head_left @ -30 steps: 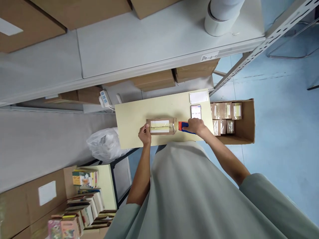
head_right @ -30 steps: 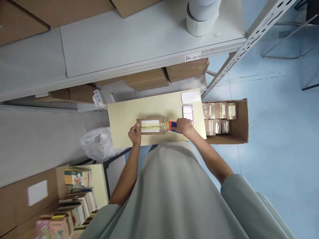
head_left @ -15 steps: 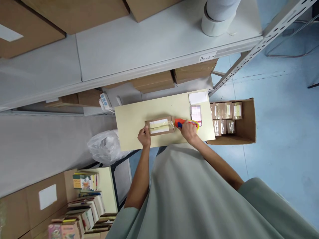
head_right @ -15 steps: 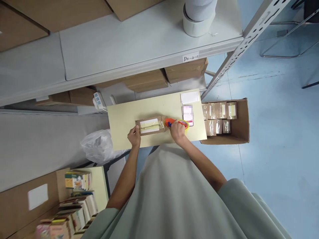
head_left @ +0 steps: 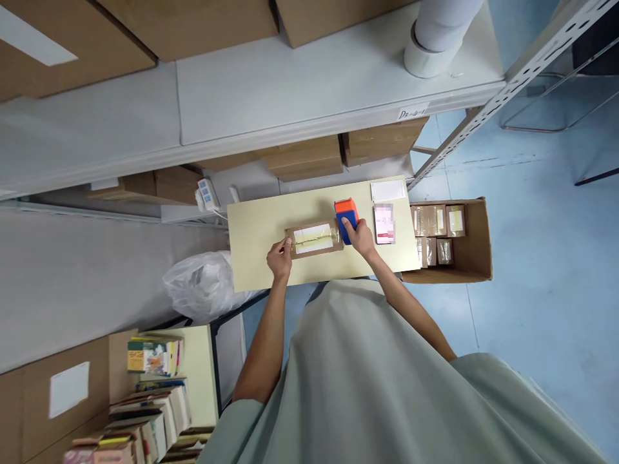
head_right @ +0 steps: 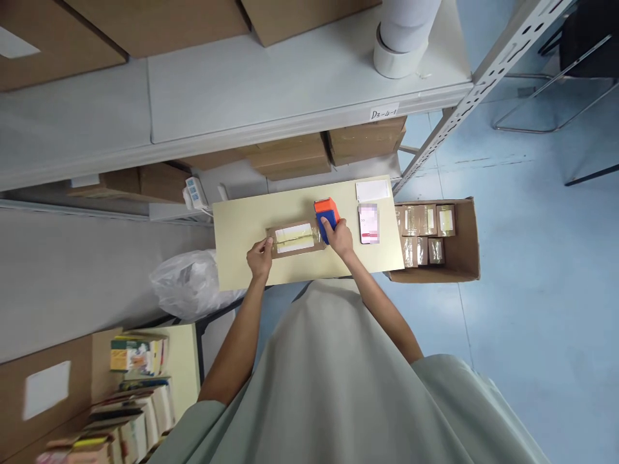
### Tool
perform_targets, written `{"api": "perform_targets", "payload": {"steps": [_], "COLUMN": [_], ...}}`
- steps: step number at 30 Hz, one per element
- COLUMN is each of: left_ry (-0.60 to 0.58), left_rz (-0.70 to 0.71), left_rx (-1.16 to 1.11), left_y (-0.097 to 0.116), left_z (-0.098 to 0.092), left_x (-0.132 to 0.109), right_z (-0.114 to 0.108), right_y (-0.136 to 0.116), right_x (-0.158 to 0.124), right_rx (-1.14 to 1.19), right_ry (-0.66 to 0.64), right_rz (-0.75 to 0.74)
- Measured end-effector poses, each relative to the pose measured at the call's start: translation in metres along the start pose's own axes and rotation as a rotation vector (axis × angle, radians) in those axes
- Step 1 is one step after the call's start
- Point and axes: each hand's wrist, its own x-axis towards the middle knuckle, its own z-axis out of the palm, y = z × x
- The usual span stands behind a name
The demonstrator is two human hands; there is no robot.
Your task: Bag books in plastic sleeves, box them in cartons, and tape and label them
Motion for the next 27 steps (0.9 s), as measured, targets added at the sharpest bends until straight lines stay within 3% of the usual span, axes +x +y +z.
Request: {"api": "perform_targets", "payload": {"steps": [5, 12, 18, 21, 24, 27], "left_ry": [0.037, -0.003, -0.149, -0.115, -0.061, -0.145], "left_rz": [0.134, -0.091, -0.053, 0.058, 0.237, 0.398], "left_rx": [-0.219, -0.298, -0.292, -0.210, -0.102, -0.085], "left_y": [-0.012, -0.055, -0.084, -0.083, -0.068, -0.041], "left_z": [-0.009, -0.008, -0.016, -0.019, -0.019, -0.013], "left_x": [0.006, -0.004, -0.016, -0.018, -0.016, -0.011], "right_z": [0.016, 0.057, 0.060, 0.052, 0.045, 0.040], "right_y": [0.004, 0.037, 0.068, 0.071, 0.069, 0.065], "right_x": [-0.013, -0.041, -0.093, -0.122, -0.145, -0.160], "right_rx": [0.142, 0.178, -0.066, -0.298, -0.476, -0.622], "right_ry": [0.050, 0.062, 0.119, 0.151, 0.172, 0.167], "right_rz": [-0.135, -0.123, -0.152, -0.196, -0.267, -0.308]}}
